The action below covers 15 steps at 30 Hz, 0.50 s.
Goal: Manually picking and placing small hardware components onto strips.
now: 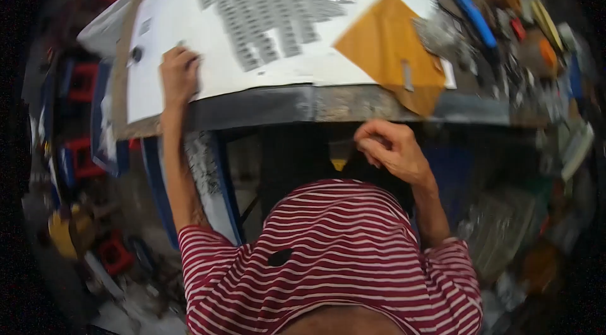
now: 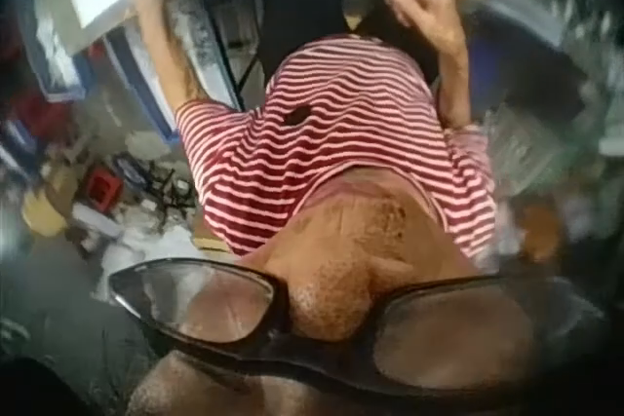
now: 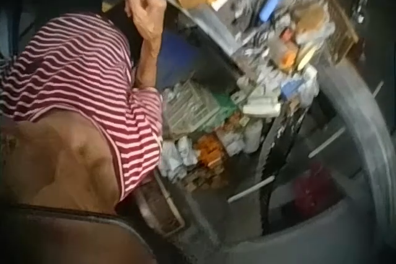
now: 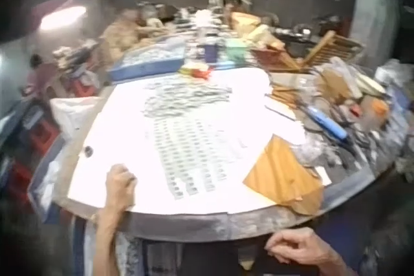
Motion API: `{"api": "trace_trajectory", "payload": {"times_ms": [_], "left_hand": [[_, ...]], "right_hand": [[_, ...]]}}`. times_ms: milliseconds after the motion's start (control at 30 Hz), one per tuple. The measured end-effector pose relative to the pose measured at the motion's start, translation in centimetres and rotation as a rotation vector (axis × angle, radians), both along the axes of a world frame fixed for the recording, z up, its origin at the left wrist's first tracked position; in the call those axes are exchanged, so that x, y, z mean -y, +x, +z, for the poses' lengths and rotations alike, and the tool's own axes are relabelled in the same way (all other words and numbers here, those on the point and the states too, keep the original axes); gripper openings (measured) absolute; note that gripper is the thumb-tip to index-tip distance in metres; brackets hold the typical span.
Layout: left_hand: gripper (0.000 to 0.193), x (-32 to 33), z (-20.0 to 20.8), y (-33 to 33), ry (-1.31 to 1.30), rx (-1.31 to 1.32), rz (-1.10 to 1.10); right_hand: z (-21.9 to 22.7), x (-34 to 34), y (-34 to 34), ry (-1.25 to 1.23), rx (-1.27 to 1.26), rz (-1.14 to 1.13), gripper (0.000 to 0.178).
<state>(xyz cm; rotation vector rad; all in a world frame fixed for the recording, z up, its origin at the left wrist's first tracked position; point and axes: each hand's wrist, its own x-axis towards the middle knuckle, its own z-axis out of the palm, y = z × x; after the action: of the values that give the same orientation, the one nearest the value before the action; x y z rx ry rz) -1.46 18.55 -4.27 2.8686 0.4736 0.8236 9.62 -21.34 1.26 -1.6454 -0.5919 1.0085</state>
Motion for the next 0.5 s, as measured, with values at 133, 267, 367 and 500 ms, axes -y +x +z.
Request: {"api": "trace_trajectory", "payload": {"times_ms": [133, 267, 367, 500], "left_hand": [[0.009, 0.2, 1.0, 0.0, -0.022, -0.024, -0.021], [0.015, 1.1, 2.3, 0.2, -0.037, -0.094, -0.028], [0.014, 1.8, 2.5, 0.4, -0.162, -0.098, -0.034], [0.011, 2.6, 2.1, 0.6, -0.257, -0.016, -0.011]], "right_hand": [[1.2, 0.8, 1.0, 0.052, 0.033, 0.002, 0.007], [2.3, 2.1, 2.6, 0.116, 0.012, -0.173, 0.008], [2.7, 3.0, 4.9, 0.139, 0.161, -0.298, 0.01], [0.8, 3.1, 9.1, 0.018, 0.478, -0.376, 0.011]]}}
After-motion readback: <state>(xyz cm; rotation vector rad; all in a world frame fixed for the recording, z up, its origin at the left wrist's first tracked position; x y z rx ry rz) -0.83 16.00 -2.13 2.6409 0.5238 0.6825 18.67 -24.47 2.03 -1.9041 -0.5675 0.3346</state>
